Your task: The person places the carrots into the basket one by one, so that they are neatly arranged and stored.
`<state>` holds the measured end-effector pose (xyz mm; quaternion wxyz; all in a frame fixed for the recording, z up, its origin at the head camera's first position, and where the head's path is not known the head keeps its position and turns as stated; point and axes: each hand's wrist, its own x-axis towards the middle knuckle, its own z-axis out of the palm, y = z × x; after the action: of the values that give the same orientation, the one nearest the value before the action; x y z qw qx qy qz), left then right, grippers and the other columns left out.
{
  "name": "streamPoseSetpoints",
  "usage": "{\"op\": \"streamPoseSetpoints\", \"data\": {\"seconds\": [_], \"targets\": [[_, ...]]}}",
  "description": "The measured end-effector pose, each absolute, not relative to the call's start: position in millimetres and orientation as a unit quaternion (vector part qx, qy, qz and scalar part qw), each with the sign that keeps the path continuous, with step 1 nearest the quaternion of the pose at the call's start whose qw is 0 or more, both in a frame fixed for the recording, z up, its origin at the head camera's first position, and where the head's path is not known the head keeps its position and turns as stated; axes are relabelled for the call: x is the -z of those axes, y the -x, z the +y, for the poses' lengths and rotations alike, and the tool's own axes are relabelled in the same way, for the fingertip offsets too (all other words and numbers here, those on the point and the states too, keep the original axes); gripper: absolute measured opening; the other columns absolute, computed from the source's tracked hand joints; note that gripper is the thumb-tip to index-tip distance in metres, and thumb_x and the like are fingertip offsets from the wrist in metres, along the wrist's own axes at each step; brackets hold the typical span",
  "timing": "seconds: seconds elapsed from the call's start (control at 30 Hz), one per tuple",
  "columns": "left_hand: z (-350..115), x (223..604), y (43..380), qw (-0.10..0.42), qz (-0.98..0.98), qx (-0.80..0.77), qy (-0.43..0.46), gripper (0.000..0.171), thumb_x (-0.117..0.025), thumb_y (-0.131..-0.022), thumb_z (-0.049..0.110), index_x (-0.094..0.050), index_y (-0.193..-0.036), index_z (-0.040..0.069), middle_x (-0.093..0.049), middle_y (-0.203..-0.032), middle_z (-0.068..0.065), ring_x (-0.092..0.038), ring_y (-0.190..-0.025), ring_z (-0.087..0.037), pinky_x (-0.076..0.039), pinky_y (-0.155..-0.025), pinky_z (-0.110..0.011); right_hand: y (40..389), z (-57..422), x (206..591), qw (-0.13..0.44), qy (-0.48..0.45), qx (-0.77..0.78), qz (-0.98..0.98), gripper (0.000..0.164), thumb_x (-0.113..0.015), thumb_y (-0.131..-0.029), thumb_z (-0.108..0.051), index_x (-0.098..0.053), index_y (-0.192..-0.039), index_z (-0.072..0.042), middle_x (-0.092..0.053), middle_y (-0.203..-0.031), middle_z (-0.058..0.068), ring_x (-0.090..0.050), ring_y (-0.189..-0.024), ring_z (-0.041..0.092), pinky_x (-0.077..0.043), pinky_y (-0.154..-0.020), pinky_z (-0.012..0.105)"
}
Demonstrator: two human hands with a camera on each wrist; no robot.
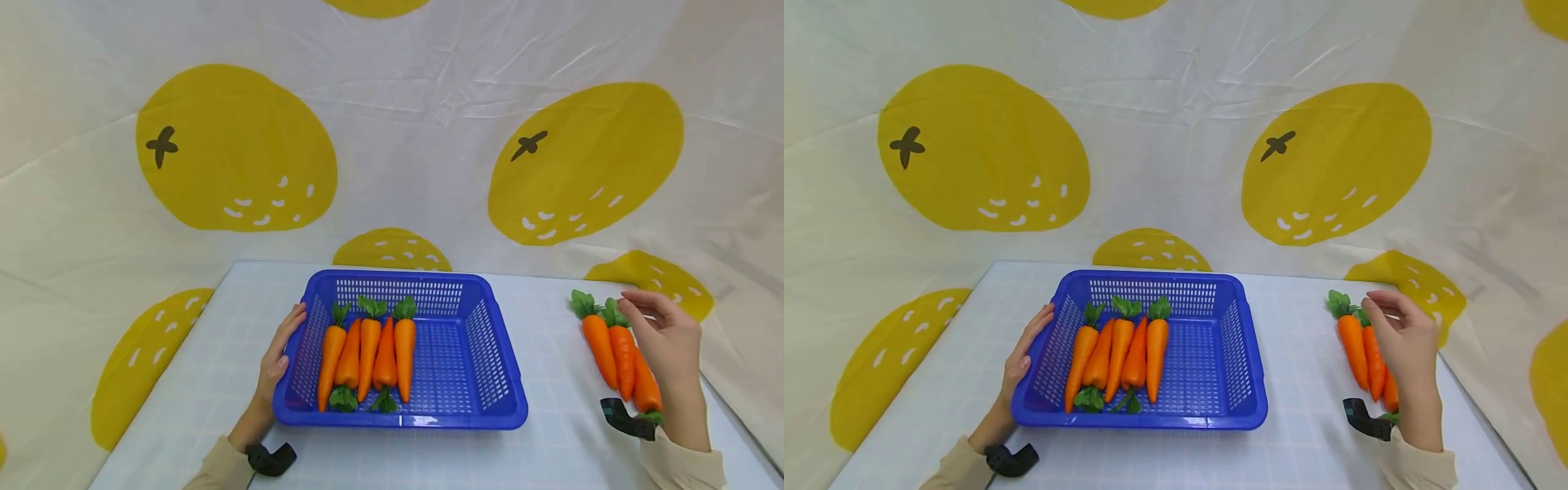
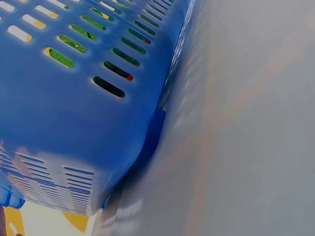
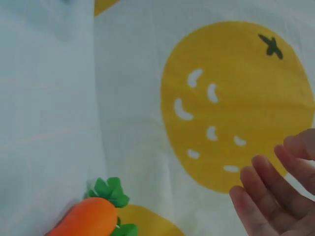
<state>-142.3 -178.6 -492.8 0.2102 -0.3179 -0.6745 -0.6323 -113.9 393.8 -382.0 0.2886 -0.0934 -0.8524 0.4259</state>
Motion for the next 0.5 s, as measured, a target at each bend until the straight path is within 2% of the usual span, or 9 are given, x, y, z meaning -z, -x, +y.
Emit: {"op": "streamPoseSetpoints", "data": {"seconds": [0.1,0.17,0.23,0.3,0.37,0.5], "targets": [[-178.5,492.3,143.4,0.212,-0.676,0.630,0.318,0.058,-0.031,-0.094,0.016,-0.039,-0.144,-0.012,-0.030,-0.156,-0.025,-0.019,-0.149,-0.030,-0.019,-0.116,-0.027,120.5,403.6,393.3,0.257,0.122,-0.414,-0.864,0.037,-0.061,-0.098,-0.026,-0.063,-0.125,-0.002,-0.056,-0.099,-0.025,-0.052,-0.090,-0.008,-0.042,-0.072,0.002],[-178.4,492.1,144.2,0.214,-0.675,0.631,0.317,0.058,-0.031,-0.094,0.016,-0.039,-0.144,-0.013,-0.031,-0.156,-0.025,-0.019,-0.149,-0.030,-0.019,-0.116,-0.028,124.8,408.5,401.7,0.231,0.138,-0.403,-0.875,0.042,-0.058,-0.099,-0.031,-0.060,-0.129,-0.002,-0.056,-0.103,-0.020,-0.049,-0.092,-0.007,-0.041,-0.071,0.002],[-178.3,491.9,144.0,0.209,-0.676,0.632,0.316,0.058,-0.031,-0.094,0.016,-0.039,-0.144,-0.013,-0.031,-0.156,-0.024,-0.019,-0.149,-0.029,-0.020,-0.115,-0.026,128.1,412.7,409.9,0.205,0.158,-0.392,-0.883,0.048,-0.056,-0.099,-0.036,-0.057,-0.133,-0.003,-0.058,-0.111,-0.010,-0.047,-0.095,-0.003,-0.041,-0.070,0.003],[-178.1,491.8,143.6,0.202,-0.677,0.634,0.314,0.058,-0.032,-0.095,0.017,-0.039,-0.144,-0.012,-0.030,-0.157,-0.023,-0.019,-0.149,-0.027,-0.021,-0.115,-0.025,129.8,416.6,416.9,0.185,0.177,-0.381,-0.888,0.051,-0.055,-0.099,-0.037,-0.054,-0.137,-0.002,-0.058,-0.120,0.004,-0.049,-0.100,0.007,-0.043,-0.070,0.006],[-178.2,492.0,143.0,0.200,-0.677,0.635,0.313,0.058,-0.032,-0.095,0.017,-0.039,-0.144,-0.012,-0.030,-0.157,-0.022,-0.019,-0.149,-0.026,-0.021,-0.115,-0.025,130.3,420.6,422.9,0.166,0.193,-0.366,-0.895,0.054,-0.053,-0.100,-0.037,-0.051,-0.139,0.000,-0.055,-0.128,0.016,-0.050,-0.107,0.020,-0.046,-0.070,0.013],[-177.9,491.3,142.5,0.197,-0.676,0.637,0.314,0.058,-0.032,-0.095,0.017,-0.038,-0.144,-0.012,-0.030,-0.157,-0.023,-0.018,-0.150,-0.026,-0.021,-0.115,-0.025,128.7,428.6,430.5,0.134,0.217,-0.340,-0.905,0.055,-0.050,-0.101,-0.032,-0.047,-0.141,0.006,-0.046,-0.136,0.030,-0.042,-0.120,0.044,-0.052,-0.083,0.042]]}}
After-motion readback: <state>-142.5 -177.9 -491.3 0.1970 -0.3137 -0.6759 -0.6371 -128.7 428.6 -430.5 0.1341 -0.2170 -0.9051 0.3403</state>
